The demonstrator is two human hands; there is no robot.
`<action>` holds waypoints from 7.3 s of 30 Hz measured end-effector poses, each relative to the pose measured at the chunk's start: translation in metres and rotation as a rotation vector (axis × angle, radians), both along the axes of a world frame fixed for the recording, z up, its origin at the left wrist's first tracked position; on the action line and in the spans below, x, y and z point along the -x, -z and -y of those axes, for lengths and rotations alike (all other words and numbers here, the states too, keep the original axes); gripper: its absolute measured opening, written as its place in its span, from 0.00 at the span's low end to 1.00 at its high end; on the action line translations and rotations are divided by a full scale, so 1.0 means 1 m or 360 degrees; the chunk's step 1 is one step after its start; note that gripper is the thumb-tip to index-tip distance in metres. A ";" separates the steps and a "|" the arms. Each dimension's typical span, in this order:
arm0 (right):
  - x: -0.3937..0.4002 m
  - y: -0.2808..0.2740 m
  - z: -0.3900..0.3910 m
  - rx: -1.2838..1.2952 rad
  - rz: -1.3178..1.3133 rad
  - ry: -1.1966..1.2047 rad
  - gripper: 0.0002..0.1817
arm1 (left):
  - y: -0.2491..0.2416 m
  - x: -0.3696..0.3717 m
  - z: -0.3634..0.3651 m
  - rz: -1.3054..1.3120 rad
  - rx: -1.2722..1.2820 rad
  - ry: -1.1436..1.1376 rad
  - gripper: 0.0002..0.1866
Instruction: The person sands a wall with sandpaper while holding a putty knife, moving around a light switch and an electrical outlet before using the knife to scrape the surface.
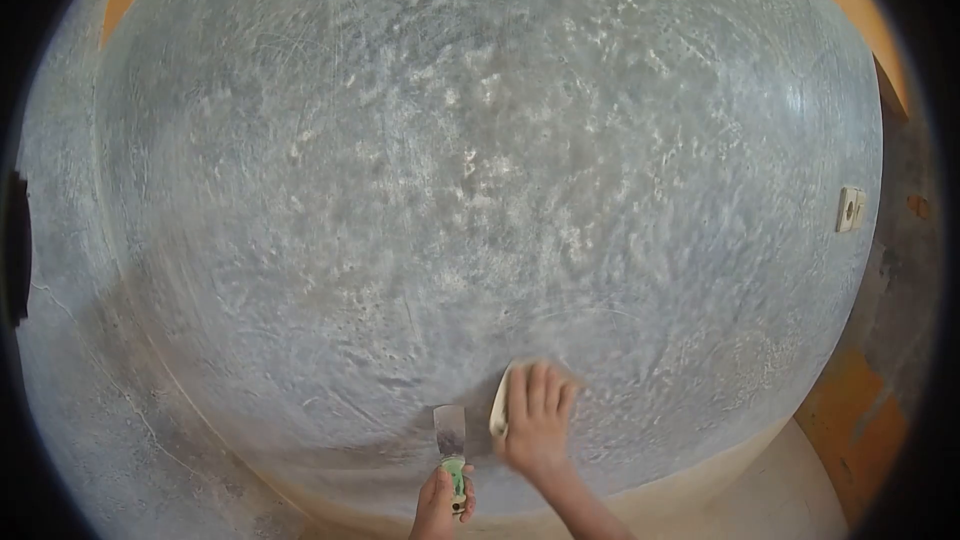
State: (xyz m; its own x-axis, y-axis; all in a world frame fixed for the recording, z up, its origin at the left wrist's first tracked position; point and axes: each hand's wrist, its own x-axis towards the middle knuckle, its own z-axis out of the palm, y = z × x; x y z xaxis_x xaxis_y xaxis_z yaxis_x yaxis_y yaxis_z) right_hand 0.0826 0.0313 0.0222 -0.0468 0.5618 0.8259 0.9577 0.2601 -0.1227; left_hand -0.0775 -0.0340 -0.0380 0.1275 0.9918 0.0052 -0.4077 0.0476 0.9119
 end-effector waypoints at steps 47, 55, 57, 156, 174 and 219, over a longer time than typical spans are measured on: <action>0.016 -0.201 -0.019 -0.0425 0.0478 0.0051 0.35 | -0.029 0.043 -0.026 -0.0066 -0.0087 0.0159 0.29; 0.064 -0.182 -0.031 -0.0587 0.0149 0.0274 0.37 | -0.037 0.101 -0.036 -0.0067 -0.0123 0.0236 0.31; 0.078 -0.142 -0.028 -0.0487 0.0155 0.0251 0.37 | -0.035 0.115 -0.037 -0.0068 -0.0015 0.0231 0.30; 0.106 -0.168 -0.031 -0.0477 0.0115 0.0269 0.37 | 0.000 0.159 -0.047 0.0098 -0.0008 0.0422 0.23; 0.075 -0.213 -0.008 -0.0636 -0.0046 0.0331 0.35 | 0.007 0.144 -0.048 0.0221 0.0049 0.0499 0.24; 0.052 -0.010 -0.003 0.0106 -0.0057 -0.0121 0.41 | -0.055 0.047 -0.007 0.0233 -0.0018 0.0142 0.27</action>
